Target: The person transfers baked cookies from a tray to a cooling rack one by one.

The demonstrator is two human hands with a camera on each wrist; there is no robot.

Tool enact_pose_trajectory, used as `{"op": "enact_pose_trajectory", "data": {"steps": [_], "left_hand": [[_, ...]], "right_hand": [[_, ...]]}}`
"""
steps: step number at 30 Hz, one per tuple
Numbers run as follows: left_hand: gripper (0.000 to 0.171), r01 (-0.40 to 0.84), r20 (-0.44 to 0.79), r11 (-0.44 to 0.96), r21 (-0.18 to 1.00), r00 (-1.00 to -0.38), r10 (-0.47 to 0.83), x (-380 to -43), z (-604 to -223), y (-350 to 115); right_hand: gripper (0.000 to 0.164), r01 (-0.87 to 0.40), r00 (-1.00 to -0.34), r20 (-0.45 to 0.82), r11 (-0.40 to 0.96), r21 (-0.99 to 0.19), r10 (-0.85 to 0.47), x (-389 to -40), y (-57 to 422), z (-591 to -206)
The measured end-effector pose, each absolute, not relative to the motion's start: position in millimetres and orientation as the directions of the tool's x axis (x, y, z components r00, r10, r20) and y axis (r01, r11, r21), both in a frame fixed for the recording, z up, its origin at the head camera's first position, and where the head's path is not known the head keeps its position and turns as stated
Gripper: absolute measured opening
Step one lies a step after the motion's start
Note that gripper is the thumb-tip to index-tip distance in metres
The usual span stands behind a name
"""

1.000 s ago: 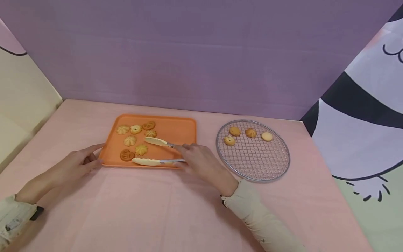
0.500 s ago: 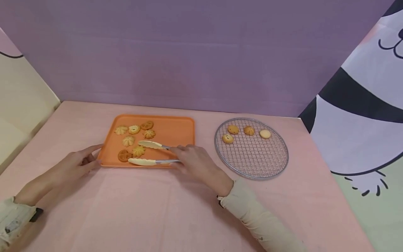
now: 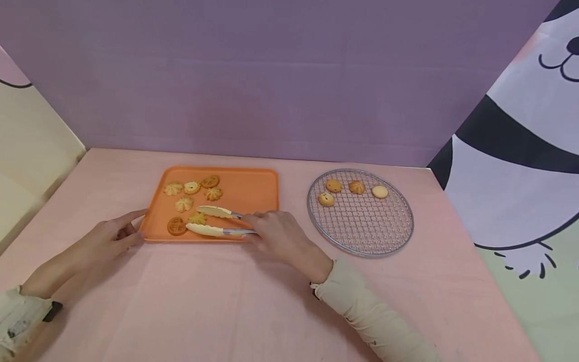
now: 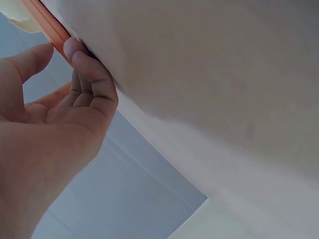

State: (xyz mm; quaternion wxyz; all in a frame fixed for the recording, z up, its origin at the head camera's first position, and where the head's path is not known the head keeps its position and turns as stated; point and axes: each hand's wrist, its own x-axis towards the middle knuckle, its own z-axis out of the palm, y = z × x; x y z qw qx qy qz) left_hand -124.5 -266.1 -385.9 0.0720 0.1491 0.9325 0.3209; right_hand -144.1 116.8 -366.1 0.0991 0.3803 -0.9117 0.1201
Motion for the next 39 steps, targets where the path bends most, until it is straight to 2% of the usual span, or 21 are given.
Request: {"op": "enact_pose_trajectory", "data": {"steps": [16,23,27,39], "left_hand": [[0.059,0.257,-0.019,0.742,0.619,-0.940,0.340,-128.4,-387.3,-264.9],[0.059,0.261,-0.022,0.741,0.619,-0.937,0.348,-128.9,-388.4,-265.7],[0.059,0.255,-0.029,0.744,0.617,-0.938,0.346,-128.8,-387.7,-267.0],[0.058,0.258,-0.012,0.742,0.619,-0.942,0.337,-125.8,-389.0,-268.9]], "right_hand": [[0.034,-0.767,-0.609,0.381,0.639,-0.058,-0.695,-140.9,136.0,-363.4],[0.036,-0.748,-0.633,0.398,0.657,-0.094,-0.664,-134.4,149.9,-363.6],[0.037,-0.726,-0.650,0.401,0.683,-0.077,-0.645,-131.0,159.5,-363.7],[0.033,-0.723,-0.623,0.448,0.691,-0.016,-0.642,-125.5,182.0,-361.6]]}}
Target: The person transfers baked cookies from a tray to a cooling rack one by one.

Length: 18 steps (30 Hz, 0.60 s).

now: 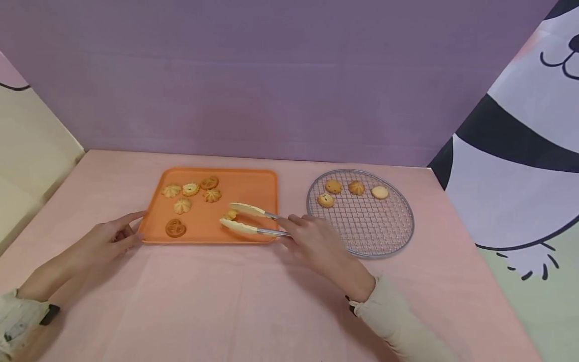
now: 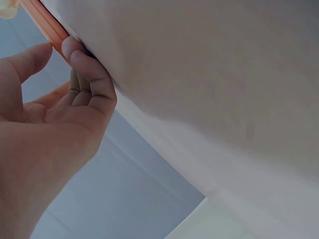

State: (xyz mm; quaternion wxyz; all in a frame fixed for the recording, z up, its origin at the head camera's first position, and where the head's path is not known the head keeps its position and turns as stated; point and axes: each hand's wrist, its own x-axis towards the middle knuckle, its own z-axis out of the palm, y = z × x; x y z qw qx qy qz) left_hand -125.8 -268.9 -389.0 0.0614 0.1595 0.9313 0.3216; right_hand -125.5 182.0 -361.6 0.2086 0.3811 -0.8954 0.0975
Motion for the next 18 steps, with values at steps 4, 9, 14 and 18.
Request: {"op": "enact_pose_trajectory", "data": {"steps": [4,9,14,18], "left_hand": [[0.058,0.263,-0.003,0.742,0.616,-0.942,0.336,-125.1,-389.5,-268.9],[0.057,0.275,0.011,0.739,0.615,-0.940,0.340,-124.5,-388.9,-268.9],[0.057,0.278,0.011,0.733,0.620,-0.938,0.346,-124.6,-388.7,-268.8],[0.057,0.275,0.008,0.737,0.617,-0.939,0.344,-124.9,-388.6,-268.3]], "right_hand": [[0.034,-0.712,-0.621,0.472,0.702,-0.006,-0.625,-121.3,190.9,-361.1],[0.036,-0.690,-0.632,0.483,0.723,0.006,-0.606,-116.4,202.6,-361.0],[0.037,-0.685,-0.641,0.473,0.729,0.003,-0.604,-113.6,210.7,-360.1],[0.037,-0.675,-0.664,0.446,0.738,-0.010,-0.600,-111.7,214.1,-357.8]]}}
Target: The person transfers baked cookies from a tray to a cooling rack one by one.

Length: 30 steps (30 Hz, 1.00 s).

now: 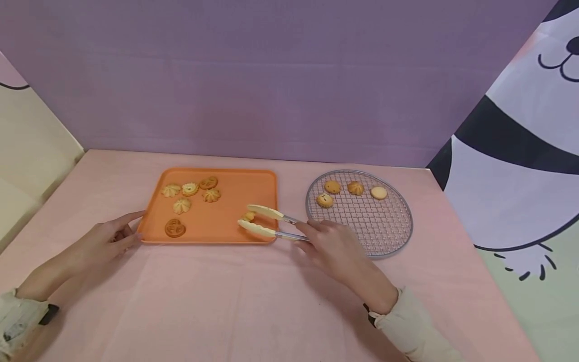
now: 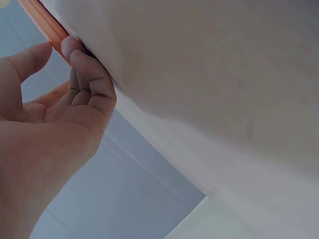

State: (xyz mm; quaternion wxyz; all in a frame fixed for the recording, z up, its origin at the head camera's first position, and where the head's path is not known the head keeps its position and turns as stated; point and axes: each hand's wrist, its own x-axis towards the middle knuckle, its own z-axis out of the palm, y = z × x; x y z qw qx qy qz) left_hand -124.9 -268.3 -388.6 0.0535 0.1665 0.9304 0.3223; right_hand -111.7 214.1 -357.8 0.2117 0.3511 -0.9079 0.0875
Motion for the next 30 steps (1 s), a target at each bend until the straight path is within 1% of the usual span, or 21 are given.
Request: {"op": "enact_pose_trajectory", "data": {"steps": [5,9,15,24,30], "left_hand": [[0.057,0.281,0.015,0.739,0.612,-0.938,0.345,-124.8,-389.2,-268.5],[0.057,0.277,0.010,0.740,0.613,-0.939,0.344,-124.5,-389.5,-268.0],[0.058,0.266,0.003,0.742,0.615,-0.942,0.336,-124.1,-388.6,-266.7],[0.058,0.261,-0.001,0.748,0.611,-0.944,0.330,-125.0,-388.4,-266.6],[0.058,0.257,-0.010,0.750,0.609,-0.943,0.332,-125.0,-388.3,-267.4]], "right_hand": [[0.042,-0.657,-0.696,0.396,0.754,-0.016,-0.598,-112.6,212.5,-355.5],[0.046,-0.655,-0.705,0.373,0.755,-0.017,-0.603,-115.6,207.9,-357.0],[0.041,-0.651,-0.715,0.344,0.759,-0.009,-0.608,-116.5,201.8,-356.9],[0.038,-0.659,-0.681,0.424,0.752,0.001,-0.597,-113.4,212.0,-356.9],[0.036,-0.648,-0.686,0.438,0.761,-0.006,-0.581,-110.7,221.5,-352.3]]}}
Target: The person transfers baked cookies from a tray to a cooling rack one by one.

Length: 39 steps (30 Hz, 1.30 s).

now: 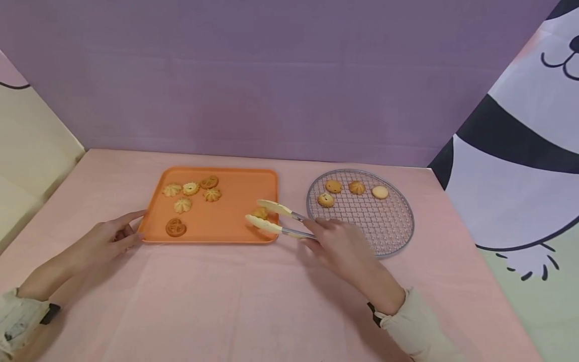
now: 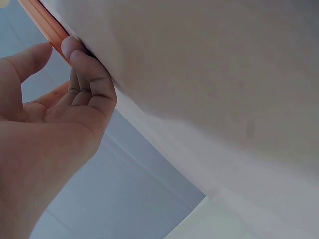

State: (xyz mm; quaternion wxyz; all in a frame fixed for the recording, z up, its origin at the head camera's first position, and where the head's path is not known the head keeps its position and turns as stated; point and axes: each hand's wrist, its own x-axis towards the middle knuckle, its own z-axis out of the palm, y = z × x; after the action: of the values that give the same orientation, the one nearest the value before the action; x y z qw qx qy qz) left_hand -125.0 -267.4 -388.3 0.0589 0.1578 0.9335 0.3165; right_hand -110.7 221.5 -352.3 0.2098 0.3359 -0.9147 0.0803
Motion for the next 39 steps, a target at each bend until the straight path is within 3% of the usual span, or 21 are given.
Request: {"op": "enact_pose_trajectory", "data": {"steps": [11,23,29,35,39], "left_hand": [[0.059,0.264,-0.006,0.740,0.618,-0.940,0.340,-123.7,-389.5,-267.7],[0.058,0.273,0.005,0.740,0.615,-0.939,0.343,-125.3,-390.5,-267.3],[0.058,0.276,0.004,0.739,0.614,-0.938,0.347,-125.1,-390.5,-267.8],[0.058,0.268,-0.003,0.743,0.613,-0.940,0.341,-125.2,-390.1,-267.4],[0.058,0.268,-0.002,0.746,0.609,-0.941,0.339,-124.7,-389.3,-266.8]], "right_hand": [[0.038,-0.660,-0.625,0.544,0.751,0.015,-0.560,-103.5,243.2,-344.1],[0.037,-0.575,-0.685,0.545,0.818,0.003,-0.483,-91.0,277.3,-334.1],[0.035,-0.546,-0.675,0.584,0.838,0.016,-0.451,-86.1,298.7,-332.9],[0.046,-0.516,-0.674,0.607,0.856,0.021,-0.421,-82.6,319.3,-335.9],[0.034,-0.472,-0.702,0.600,0.882,0.010,-0.383,-79.8,333.1,-337.6]]}}
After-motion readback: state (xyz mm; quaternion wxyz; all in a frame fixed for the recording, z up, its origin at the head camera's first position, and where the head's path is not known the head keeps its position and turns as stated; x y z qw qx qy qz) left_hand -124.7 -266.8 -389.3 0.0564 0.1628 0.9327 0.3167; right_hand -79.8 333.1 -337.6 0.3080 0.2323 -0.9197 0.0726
